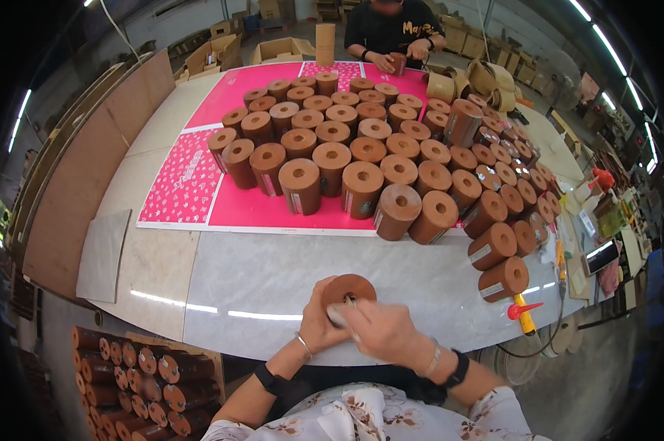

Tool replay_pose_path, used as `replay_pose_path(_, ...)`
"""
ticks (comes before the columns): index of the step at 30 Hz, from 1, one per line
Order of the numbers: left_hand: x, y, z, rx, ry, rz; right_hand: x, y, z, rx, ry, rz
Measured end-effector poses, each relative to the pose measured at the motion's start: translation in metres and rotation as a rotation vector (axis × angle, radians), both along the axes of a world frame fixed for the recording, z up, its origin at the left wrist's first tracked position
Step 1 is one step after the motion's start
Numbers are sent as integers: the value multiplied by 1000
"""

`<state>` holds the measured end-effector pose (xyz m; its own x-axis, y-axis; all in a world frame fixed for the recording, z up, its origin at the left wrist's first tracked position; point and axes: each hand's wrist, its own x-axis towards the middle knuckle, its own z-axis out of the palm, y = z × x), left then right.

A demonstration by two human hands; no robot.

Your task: Cleaning and inspecting small cylindrical wooden components by wiping them with a cloth.

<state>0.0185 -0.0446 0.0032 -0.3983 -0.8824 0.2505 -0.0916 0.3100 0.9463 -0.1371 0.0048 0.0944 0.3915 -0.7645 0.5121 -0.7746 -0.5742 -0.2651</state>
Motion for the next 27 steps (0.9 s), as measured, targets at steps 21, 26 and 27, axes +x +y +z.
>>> replay_pose_path(21, -6, -1, -8, -105, 1, 53, 16, -7, 3, 17, -43, 51)
replay_pose_path(26, -8, -4, -6, -68, -3, 14, -15, -53, -2, -54, 81, -129)
replay_pose_path(27, -7, -5, -6, -85, 13, 27, -15, -46, -2, -53, 78, -119)
